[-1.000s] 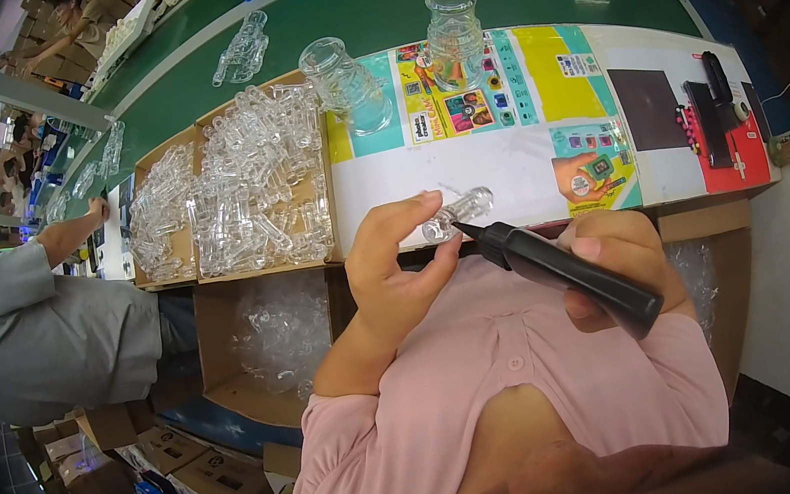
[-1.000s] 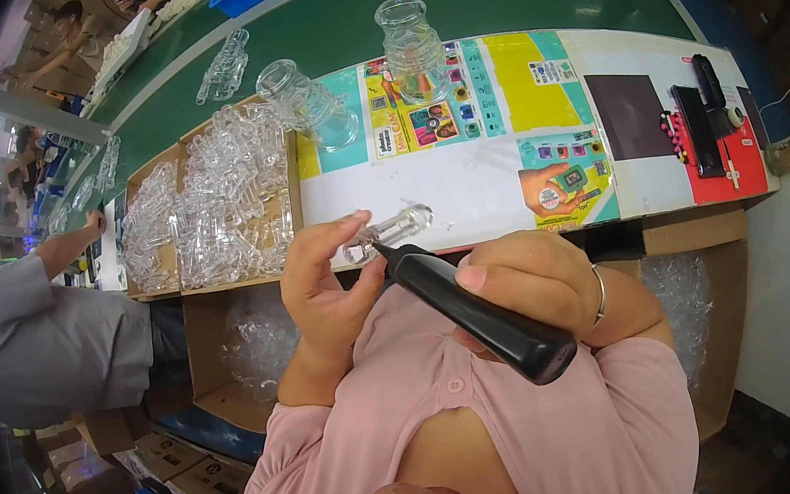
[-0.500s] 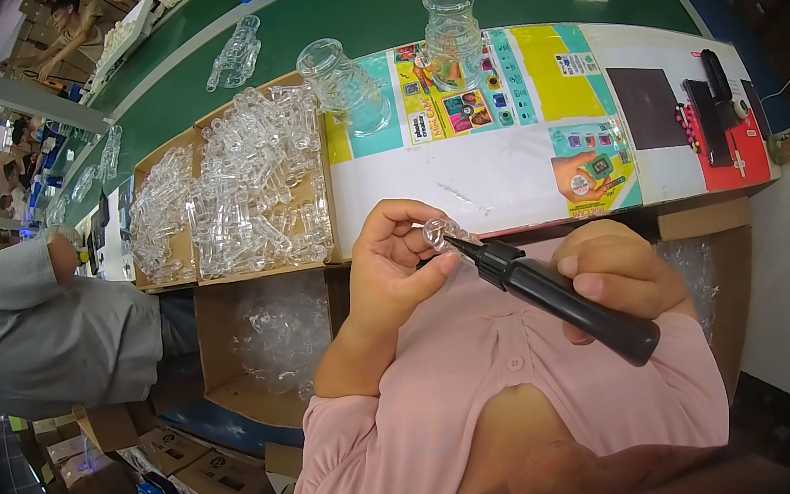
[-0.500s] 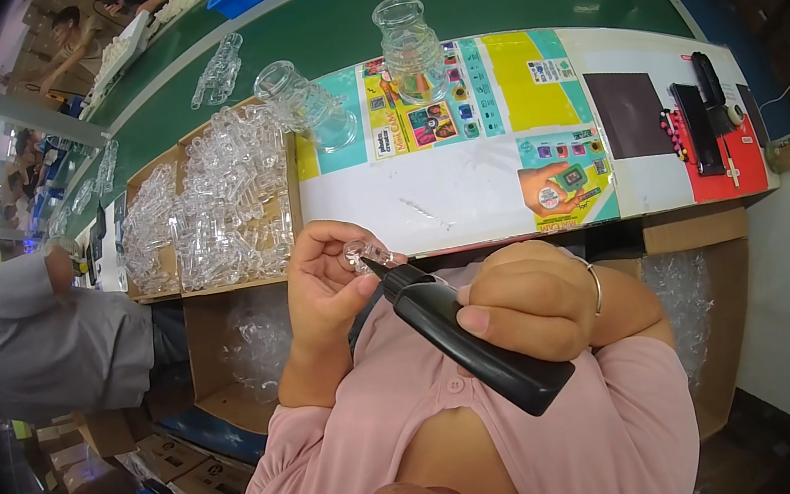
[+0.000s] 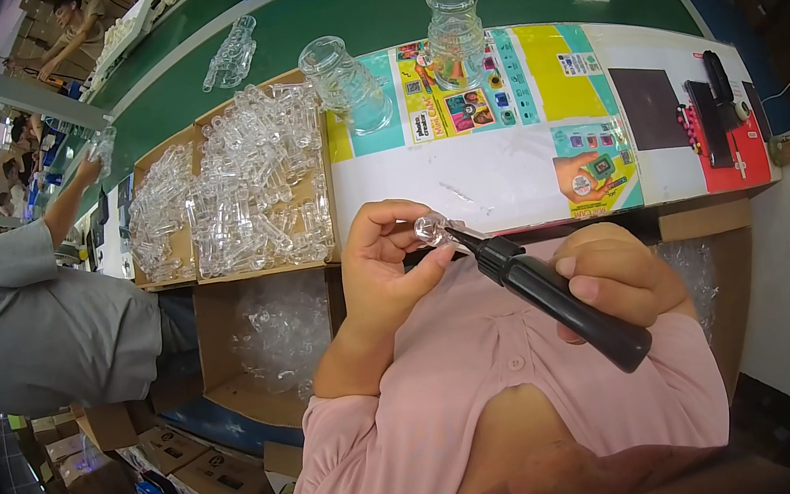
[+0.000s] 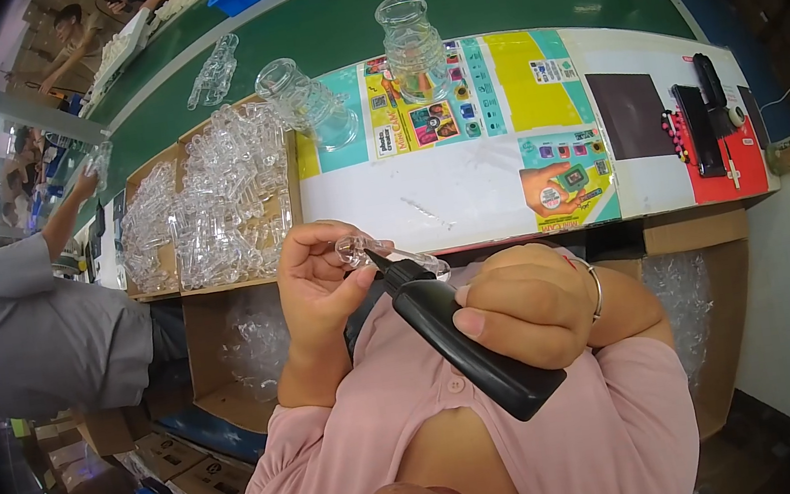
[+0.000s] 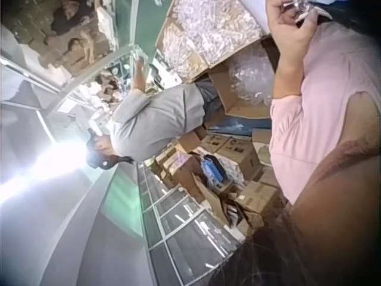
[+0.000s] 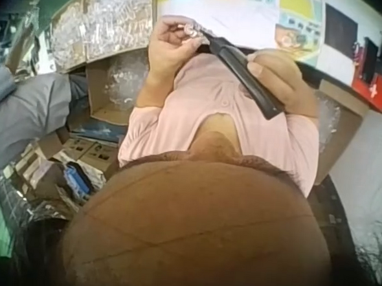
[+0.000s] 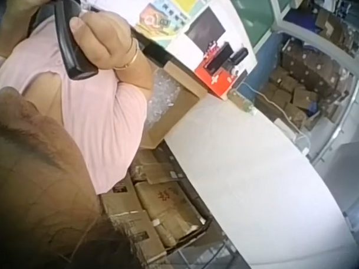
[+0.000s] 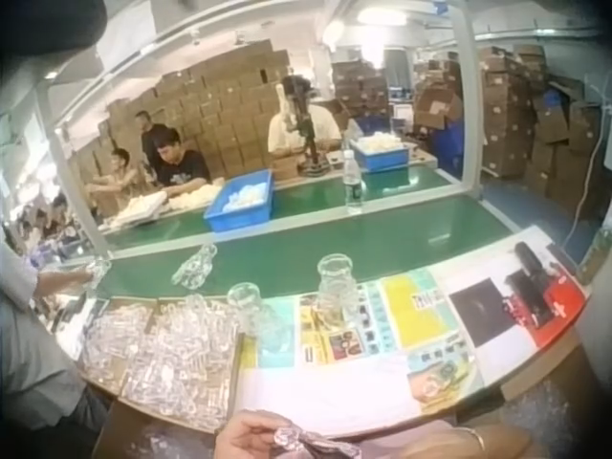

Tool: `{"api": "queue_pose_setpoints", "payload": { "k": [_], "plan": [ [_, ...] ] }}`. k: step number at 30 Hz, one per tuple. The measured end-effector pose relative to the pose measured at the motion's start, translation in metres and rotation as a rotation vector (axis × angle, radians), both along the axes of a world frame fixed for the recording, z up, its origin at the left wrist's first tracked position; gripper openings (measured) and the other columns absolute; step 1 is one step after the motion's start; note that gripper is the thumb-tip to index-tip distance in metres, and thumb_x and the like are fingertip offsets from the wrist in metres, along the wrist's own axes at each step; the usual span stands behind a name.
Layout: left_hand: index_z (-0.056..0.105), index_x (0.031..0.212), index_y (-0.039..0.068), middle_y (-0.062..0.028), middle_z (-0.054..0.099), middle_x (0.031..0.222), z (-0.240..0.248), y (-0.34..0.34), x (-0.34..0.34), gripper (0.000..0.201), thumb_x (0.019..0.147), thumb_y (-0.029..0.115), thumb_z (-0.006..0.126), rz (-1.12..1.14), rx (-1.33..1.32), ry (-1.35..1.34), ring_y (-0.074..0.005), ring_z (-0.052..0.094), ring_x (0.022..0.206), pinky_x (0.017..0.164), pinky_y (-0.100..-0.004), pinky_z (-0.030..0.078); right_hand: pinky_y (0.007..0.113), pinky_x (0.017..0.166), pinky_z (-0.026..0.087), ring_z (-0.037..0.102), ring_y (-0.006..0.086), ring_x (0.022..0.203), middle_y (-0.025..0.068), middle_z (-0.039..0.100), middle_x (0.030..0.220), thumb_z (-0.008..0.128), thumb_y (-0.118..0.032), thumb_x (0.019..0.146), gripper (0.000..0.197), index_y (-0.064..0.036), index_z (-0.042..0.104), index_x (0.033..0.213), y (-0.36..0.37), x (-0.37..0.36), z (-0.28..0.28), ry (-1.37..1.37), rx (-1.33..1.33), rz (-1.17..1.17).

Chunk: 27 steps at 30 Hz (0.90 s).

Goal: Using a manual air blower to clean dust and debris from glass mugs and small glass components on a production line.

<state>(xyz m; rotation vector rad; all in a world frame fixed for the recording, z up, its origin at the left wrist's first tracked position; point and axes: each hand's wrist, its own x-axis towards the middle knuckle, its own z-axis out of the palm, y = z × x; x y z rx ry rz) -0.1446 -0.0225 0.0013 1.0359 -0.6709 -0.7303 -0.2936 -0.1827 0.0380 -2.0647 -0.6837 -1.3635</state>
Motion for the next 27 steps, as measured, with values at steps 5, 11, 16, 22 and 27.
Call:
{"api": "queue_pose_setpoints", "payload": {
  "k": [5, 11, 16, 22, 27],
  "plan": [
    [0.047, 0.099, 0.0, -0.0101, 0.055, 0.095, -0.002, 0.002, 0.0, 0.037, 0.068, -0.01, 0.066, 0.071, 0.009, -0.151, -0.018, 0.059, 0.091, 0.082, -0.0279, 0.048, 0.03, 0.056, 0.048, 0.058, 0.0238, 0.066, 0.0152, 0.055, 0.084, 0.068, -0.003, 0.069, 0.033, 0.0059, 0.053, 0.096, 0.0, 0.0, 0.006, 0.106, 0.057, 0.046],
    [0.051, 0.096, 0.0, -0.0117, 0.056, 0.095, -0.004, 0.0, 0.0, 0.036, 0.066, -0.01, 0.067, 0.257, 0.002, -0.528, -0.0189, 0.059, 0.09, 0.08, -0.0276, 0.048, 0.03, 0.058, 0.047, 0.059, 0.0228, 0.069, 0.0104, 0.056, 0.086, 0.068, -0.011, 0.071, 0.036, 0.0035, 0.053, 0.1, -0.005, -0.007, -0.009, 0.24, 0.208, -0.036],
    [0.052, 0.095, 0.0, -0.0118, 0.056, 0.096, -0.007, -0.001, 0.0, 0.034, 0.065, -0.01, 0.067, 0.298, 0.002, -0.617, -0.0192, 0.059, 0.089, 0.078, -0.0275, 0.048, 0.03, 0.068, 0.045, 0.052, 0.0172, 0.078, 0.0093, 0.046, 0.089, 0.053, -0.038, 0.085, 0.044, -0.0012, 0.042, 0.105, -0.005, 0.008, -0.021, 0.348, 0.729, -0.121],
    [0.049, 0.098, 0.001, -0.0116, 0.055, 0.096, -0.006, -0.007, 0.003, 0.038, 0.066, -0.011, 0.065, 0.233, 0.048, -0.516, -0.021, 0.059, 0.092, 0.082, -0.028, 0.046, 0.026, 0.062, 0.048, 0.055, 0.0126, 0.073, 0.0067, 0.056, 0.091, 0.051, -0.023, 0.087, 0.026, -0.0029, 0.051, 0.103, -0.002, 0.041, -0.02, 0.189, 1.643, 0.209],
    [0.048, 0.103, -0.001, -0.0094, 0.054, 0.097, -0.028, -0.025, 0.017, 0.036, 0.072, -0.006, 0.064, 0.17, 0.13, -0.021, -0.0144, 0.057, 0.087, 0.078, -0.0254, 0.047, 0.015, 0.033, 0.033, 0.049, 0.0086, 0.048, 0.0066, 0.061, 0.079, 0.05, -0.024, 0.089, 0.019, -0.0068, 0.055, 0.095, -0.027, 0.048, -0.047, 0.19, 2.002, 0.459]
  ]
}}
